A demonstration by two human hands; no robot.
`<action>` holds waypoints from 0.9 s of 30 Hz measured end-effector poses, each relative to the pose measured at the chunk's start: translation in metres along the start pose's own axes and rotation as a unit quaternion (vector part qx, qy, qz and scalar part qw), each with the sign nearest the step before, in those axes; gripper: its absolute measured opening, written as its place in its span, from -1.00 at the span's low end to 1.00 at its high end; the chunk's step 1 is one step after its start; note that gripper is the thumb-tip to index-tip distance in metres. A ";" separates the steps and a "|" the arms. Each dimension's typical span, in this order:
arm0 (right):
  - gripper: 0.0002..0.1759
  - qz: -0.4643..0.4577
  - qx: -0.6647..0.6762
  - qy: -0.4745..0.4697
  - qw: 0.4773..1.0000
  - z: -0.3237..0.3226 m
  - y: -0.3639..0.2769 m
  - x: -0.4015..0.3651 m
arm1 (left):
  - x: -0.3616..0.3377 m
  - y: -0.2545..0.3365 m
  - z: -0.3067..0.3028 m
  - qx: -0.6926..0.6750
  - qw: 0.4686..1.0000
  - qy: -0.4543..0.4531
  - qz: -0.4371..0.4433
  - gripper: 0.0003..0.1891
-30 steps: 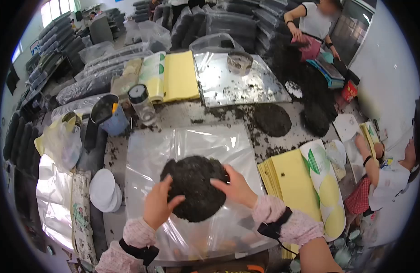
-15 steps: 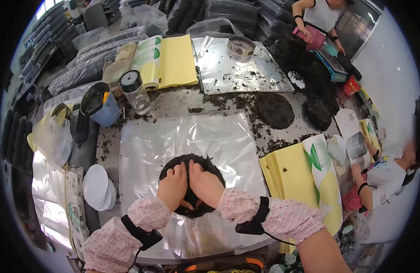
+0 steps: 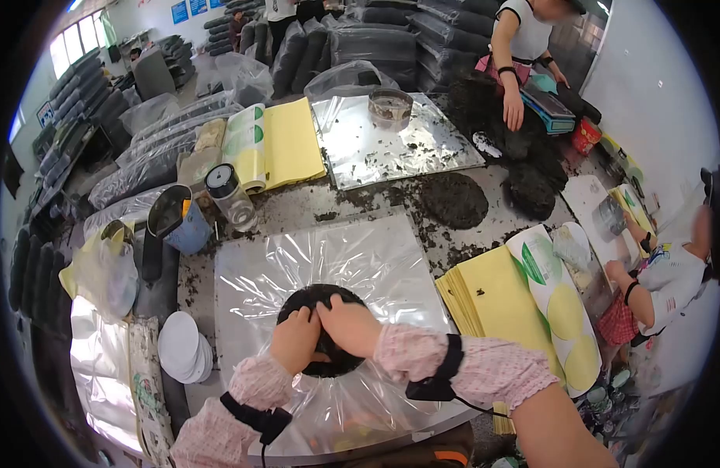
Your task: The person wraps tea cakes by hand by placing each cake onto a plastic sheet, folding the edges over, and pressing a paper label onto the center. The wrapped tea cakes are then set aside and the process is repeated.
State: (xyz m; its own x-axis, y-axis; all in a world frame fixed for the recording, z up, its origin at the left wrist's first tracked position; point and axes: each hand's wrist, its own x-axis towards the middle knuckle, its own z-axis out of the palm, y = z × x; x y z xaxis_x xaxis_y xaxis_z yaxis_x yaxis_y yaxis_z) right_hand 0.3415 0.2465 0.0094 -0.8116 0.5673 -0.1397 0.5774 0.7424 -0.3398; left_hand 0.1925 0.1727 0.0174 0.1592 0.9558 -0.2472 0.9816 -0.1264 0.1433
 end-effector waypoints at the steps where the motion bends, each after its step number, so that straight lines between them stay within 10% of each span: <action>1: -0.36 -0.005 0.039 0.089 0.995 -0.011 0.008 0.009 | 0.003 -0.001 0.000 -0.032 0.998 0.037 0.030 -0.04; 2: -0.69 -0.015 0.050 0.160 0.986 -0.036 0.014 0.017 | 0.004 -0.002 0.001 -0.065 0.994 0.071 0.059 -0.10; 4: -0.71 -0.028 0.074 0.375 0.924 -0.058 0.025 0.058 | 0.011 -0.004 0.018 -0.102 0.980 0.121 0.122 -0.25; 12: -0.82 0.063 0.265 0.307 0.912 -0.037 0.105 0.150 | 0.013 0.003 0.028 -0.016 0.988 0.098 0.116 -0.24; 16: -0.53 0.018 -0.011 0.478 0.878 -0.049 0.251 0.078 | 0.015 -0.001 0.032 -0.035 0.988 0.097 0.114 -0.23; 19: 0.00 0.315 -0.198 0.189 0.909 -0.061 0.310 0.004 | 0.016 0.006 0.012 -0.075 0.992 0.044 0.090 -0.29; 22: -0.12 0.349 -0.159 0.135 0.914 -0.025 0.371 0.005 | 0.015 0.004 0.021 -0.053 0.991 0.069 0.100 -0.26; 27: -0.25 0.163 0.044 0.340 0.925 -0.079 0.243 -0.006 | 0.005 -0.008 0.014 -0.334 0.929 0.142 0.077 -0.20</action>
State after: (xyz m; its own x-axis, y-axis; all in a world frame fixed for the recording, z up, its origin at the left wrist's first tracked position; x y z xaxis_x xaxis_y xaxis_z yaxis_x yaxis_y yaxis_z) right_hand 0.4936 0.4513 0.0013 -0.3346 0.8716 0.3582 0.7480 0.4768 -0.4616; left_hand 0.1871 0.1752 0.0019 0.1642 0.9835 0.0754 0.6496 -0.1653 0.7421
